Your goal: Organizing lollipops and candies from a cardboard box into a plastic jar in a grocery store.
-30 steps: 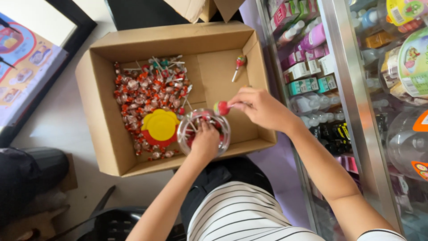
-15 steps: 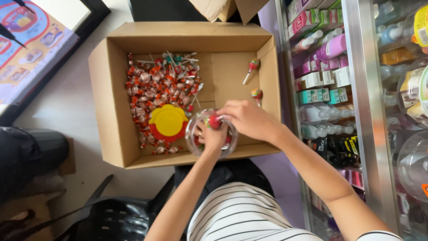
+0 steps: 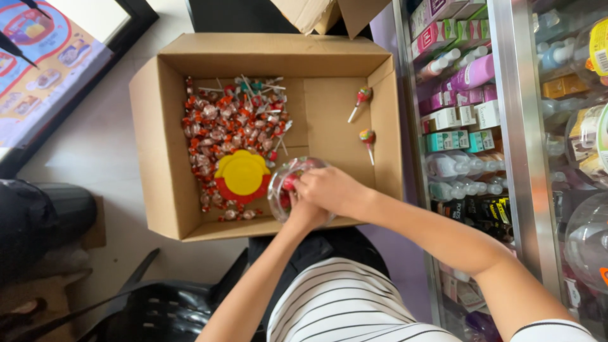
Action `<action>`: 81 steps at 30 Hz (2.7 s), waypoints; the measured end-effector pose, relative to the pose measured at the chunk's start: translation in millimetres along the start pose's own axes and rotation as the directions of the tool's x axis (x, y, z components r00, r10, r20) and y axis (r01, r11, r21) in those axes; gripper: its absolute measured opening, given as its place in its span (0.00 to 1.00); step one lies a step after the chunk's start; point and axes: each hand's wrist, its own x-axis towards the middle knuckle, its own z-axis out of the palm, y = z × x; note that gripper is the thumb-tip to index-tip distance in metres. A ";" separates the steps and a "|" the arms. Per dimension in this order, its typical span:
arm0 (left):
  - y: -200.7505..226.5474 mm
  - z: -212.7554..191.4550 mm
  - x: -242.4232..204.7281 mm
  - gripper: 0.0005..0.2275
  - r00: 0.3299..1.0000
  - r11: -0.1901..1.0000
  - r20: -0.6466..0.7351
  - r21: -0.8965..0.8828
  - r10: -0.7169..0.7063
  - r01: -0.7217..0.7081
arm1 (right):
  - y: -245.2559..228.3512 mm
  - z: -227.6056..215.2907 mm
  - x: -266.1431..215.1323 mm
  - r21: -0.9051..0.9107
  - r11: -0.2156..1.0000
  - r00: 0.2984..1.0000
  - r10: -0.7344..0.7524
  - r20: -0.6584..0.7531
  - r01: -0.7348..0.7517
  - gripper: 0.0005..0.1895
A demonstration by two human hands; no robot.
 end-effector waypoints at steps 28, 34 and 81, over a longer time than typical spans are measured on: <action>-20.7 -15.5 -2.8 0.28 0.999 0.841 0.036 0.540 0.015 -0.032 | -11.5 82.5 40.1 -0.119 0.973 0.959 0.219 0.180 -0.200 0.14; -13.4 -20.2 -10.9 0.29 0.996 0.888 -0.069 0.460 0.048 -0.011 | 7.4 61.3 32.0 0.204 0.937 0.934 0.222 0.280 -0.284 0.20; 10.0 -178.0 -89.4 0.09 0.799 0.949 -0.591 -0.177 0.108 -0.259 | -5.0 44.9 7.0 0.307 0.874 0.921 0.316 0.229 -0.376 0.08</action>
